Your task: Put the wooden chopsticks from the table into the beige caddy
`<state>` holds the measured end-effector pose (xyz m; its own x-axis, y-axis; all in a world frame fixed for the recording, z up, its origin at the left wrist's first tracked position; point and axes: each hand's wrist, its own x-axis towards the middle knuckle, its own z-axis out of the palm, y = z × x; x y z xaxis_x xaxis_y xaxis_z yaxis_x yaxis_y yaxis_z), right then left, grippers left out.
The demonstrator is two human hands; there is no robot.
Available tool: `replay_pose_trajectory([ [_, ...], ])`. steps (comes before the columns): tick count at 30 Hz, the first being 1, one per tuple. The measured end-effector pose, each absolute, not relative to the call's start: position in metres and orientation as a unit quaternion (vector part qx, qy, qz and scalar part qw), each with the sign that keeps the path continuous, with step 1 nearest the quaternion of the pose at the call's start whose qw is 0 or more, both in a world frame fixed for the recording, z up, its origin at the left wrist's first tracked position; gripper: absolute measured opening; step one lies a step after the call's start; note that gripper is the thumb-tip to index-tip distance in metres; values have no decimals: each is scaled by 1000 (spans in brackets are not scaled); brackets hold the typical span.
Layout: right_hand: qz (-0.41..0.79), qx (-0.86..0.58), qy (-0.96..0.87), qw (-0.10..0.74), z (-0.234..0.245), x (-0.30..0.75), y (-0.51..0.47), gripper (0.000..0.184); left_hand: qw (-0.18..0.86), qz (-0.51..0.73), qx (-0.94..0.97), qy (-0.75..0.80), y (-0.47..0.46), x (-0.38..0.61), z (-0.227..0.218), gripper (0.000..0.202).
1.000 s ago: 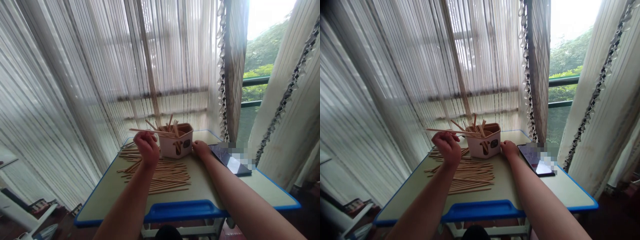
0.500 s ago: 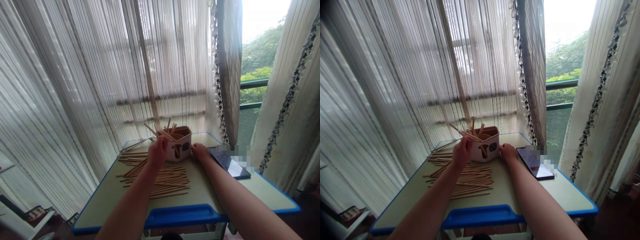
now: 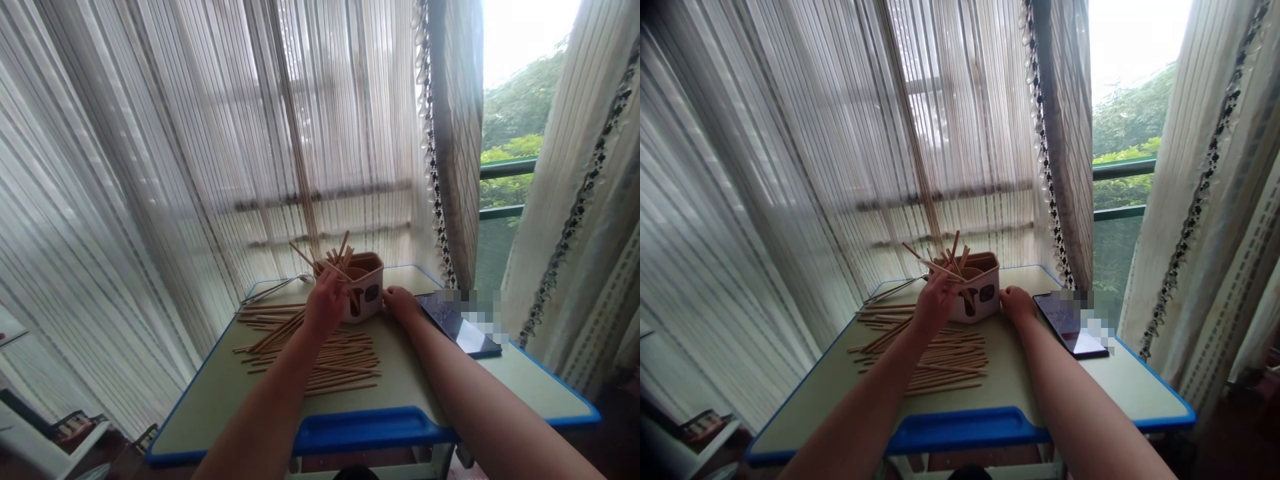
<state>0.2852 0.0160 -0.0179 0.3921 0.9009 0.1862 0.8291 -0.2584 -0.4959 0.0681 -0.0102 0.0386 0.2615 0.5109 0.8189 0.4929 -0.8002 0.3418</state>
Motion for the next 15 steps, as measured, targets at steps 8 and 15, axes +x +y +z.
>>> replay_pose_trajectory([
  [8,65,-793,-543,267,-18,285,16,40,-2,573,747,337,-15,67,41,31],
  [15,65,-794,-543,265,-18,285,15,39,-34,576,736,353,-16,66,44,38],
])
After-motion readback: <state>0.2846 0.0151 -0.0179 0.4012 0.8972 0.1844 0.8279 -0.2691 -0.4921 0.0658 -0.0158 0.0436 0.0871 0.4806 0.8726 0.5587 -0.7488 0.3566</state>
